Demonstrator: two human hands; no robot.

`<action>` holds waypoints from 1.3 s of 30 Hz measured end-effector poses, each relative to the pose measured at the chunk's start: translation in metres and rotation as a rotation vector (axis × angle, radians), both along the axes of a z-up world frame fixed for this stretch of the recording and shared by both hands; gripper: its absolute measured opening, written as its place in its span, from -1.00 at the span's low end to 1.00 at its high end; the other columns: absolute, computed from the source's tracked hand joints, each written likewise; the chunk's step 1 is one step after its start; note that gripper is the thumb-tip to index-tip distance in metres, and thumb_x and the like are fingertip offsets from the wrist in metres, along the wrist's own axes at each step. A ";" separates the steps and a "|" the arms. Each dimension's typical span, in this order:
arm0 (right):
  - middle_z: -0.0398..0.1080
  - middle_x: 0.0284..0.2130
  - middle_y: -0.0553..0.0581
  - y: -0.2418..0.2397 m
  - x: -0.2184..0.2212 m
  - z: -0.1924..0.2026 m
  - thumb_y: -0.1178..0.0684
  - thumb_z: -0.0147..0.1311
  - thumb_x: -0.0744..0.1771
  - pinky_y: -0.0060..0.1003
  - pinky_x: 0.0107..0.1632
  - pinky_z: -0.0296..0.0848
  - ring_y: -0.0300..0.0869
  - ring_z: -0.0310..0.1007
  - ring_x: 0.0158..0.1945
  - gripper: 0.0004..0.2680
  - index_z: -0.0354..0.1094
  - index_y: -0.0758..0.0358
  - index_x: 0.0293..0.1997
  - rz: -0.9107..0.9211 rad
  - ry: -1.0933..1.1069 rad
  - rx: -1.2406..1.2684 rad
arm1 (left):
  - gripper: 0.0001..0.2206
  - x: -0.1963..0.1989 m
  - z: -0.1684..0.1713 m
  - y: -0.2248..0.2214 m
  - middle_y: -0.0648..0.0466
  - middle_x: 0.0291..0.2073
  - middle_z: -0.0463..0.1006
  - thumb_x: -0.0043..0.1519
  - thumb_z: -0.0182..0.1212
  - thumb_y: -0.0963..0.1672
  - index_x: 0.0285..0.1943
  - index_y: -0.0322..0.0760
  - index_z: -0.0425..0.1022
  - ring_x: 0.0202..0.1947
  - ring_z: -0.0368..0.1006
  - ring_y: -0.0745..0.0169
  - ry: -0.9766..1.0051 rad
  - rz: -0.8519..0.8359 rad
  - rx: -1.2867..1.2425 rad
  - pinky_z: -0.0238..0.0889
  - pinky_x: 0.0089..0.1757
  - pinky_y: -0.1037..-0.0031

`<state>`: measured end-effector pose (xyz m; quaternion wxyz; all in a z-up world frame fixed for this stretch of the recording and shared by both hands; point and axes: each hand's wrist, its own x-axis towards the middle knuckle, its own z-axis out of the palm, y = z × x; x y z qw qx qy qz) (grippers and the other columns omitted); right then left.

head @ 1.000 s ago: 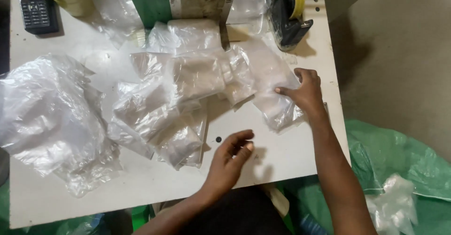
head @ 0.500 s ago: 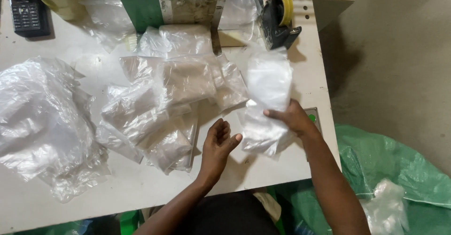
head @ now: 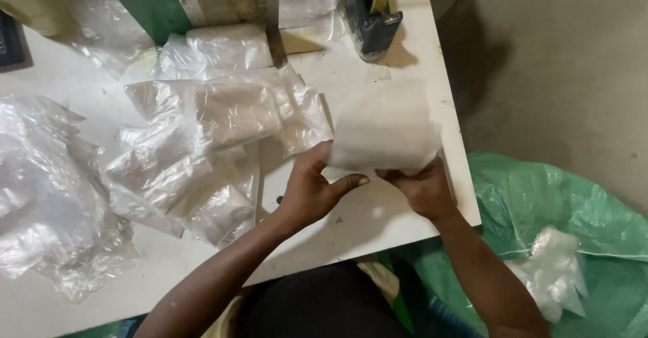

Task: A person is manually folding and packing plastic bags into a larger container at a factory workstation.

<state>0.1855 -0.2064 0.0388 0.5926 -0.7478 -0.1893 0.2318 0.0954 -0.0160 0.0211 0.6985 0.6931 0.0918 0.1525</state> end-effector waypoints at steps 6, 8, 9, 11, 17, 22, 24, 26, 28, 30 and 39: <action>0.51 -0.04 0.31 -0.017 -0.019 -0.057 -0.13 0.27 0.28 0.17 0.50 -0.16 0.13 0.45 0.17 -0.70 0.61 0.35 -0.10 0.428 -0.323 0.217 | -0.90 -0.032 -0.065 0.007 0.02 -0.16 0.69 0.10 0.44 -0.18 -0.39 -0.23 0.57 -0.02 0.56 -0.10 -0.249 -0.148 0.483 0.24 0.16 0.02; 0.53 0.02 0.31 -0.019 -0.036 -0.074 -0.31 0.20 0.30 0.15 0.49 -0.20 0.17 0.42 0.22 -0.59 0.61 0.30 -0.07 0.474 -0.243 0.241 | -0.87 -0.048 -0.080 0.003 0.05 -0.21 0.71 0.10 0.44 -0.18 -0.40 -0.22 0.53 -0.04 0.58 -0.06 -0.229 -0.198 0.456 0.23 0.18 0.00; 0.39 -0.13 0.20 -0.015 -0.048 -0.066 -0.21 0.18 0.30 -0.20 0.20 0.04 -0.03 0.32 0.04 -0.63 0.53 0.37 -0.04 -0.072 0.362 0.206 | -0.86 -0.055 -0.083 -0.001 -0.06 -0.13 0.69 0.12 0.43 -0.18 -0.23 -0.32 0.57 0.06 0.52 -0.19 -0.027 -0.186 0.345 0.24 0.17 -0.05; 0.25 -0.28 0.11 -0.012 -0.058 -0.065 -0.10 0.17 0.29 -0.56 -0.08 0.26 -0.23 0.22 -0.15 -0.66 0.45 0.44 -0.01 -0.614 0.958 0.146 | -0.77 -0.052 -0.069 -0.003 -0.18 -0.05 0.68 0.15 0.41 -0.18 -0.06 -0.42 0.61 0.16 0.47 -0.31 0.170 -0.165 0.235 0.24 0.17 -0.10; 0.02 0.45 0.42 -0.018 -0.049 -0.095 -0.27 0.48 0.11 0.28 0.47 -0.01 0.34 -0.04 0.50 -0.10 -0.08 0.26 0.53 0.051 -1.013 -0.056 | -0.50 -0.025 -0.021 0.004 -0.33 0.02 0.62 0.18 0.37 -0.07 0.27 -0.32 0.37 0.16 0.46 -0.48 0.589 -0.098 -0.036 0.31 0.06 -0.06; 0.54 0.04 0.08 0.001 -0.035 -0.081 0.14 0.17 0.29 -0.06 0.14 0.44 0.02 0.53 0.13 -0.73 0.47 0.16 0.12 0.228 -0.882 -0.159 | -0.35 -0.017 0.001 0.002 -0.39 0.35 0.33 0.22 0.36 -0.06 0.45 -0.41 0.22 0.34 0.18 -0.64 0.539 -0.043 -0.074 0.07 0.23 -0.33; 0.58 -0.02 0.14 0.002 -0.036 -0.067 0.13 0.25 0.27 -0.05 0.10 0.46 0.02 0.58 0.07 -0.71 0.49 0.22 0.11 0.089 -0.530 -0.178 | -0.30 -0.029 0.023 -0.009 -0.44 0.35 0.26 0.21 0.37 -0.05 0.45 -0.50 0.14 0.38 0.14 -0.62 0.485 0.104 -0.189 0.03 0.28 -0.24; 0.62 -0.08 0.21 -0.002 -0.039 -0.065 0.12 0.33 0.25 -0.03 0.05 0.47 0.01 0.63 0.02 -0.69 0.50 0.29 0.10 -0.040 -0.156 -0.192 | -0.24 -0.038 0.026 -0.021 -0.48 0.35 0.20 0.20 0.38 -0.04 0.45 -0.59 0.05 0.41 0.09 -0.60 0.444 0.251 -0.309 -0.01 0.34 -0.15; 0.65 -0.21 0.19 -0.005 -0.042 -0.077 0.07 0.42 0.24 -0.06 0.08 0.51 -0.14 0.62 -0.13 -0.73 0.56 0.21 0.00 -0.156 0.313 -0.071 | -0.05 -0.048 0.011 -0.033 -0.44 0.24 0.29 0.07 0.52 -0.07 0.53 -0.57 -0.05 0.23 0.33 -0.33 0.488 0.165 -0.788 0.32 0.11 -0.02; 0.63 -0.19 0.22 0.004 -0.057 -0.059 0.15 0.40 0.23 -0.03 0.09 0.50 -0.16 0.55 -0.10 -0.72 0.55 0.29 0.02 -0.128 0.264 -0.002 | -0.31 -0.047 -0.007 -0.038 -0.26 0.01 0.43 0.07 0.52 -0.15 0.32 -0.54 0.21 0.01 0.45 -0.14 0.435 0.232 -0.848 0.40 -0.02 0.11; 0.47 -0.03 0.16 0.026 -0.104 -0.063 0.15 0.31 0.23 -0.20 0.00 0.55 -0.07 0.50 0.02 -0.70 0.41 0.37 0.03 -0.386 0.418 -0.025 | -0.68 -0.100 -0.018 0.008 0.02 -0.11 0.62 0.17 0.41 -0.14 0.07 -0.27 0.46 -0.09 0.56 0.22 0.137 0.217 -0.416 0.51 -0.04 0.43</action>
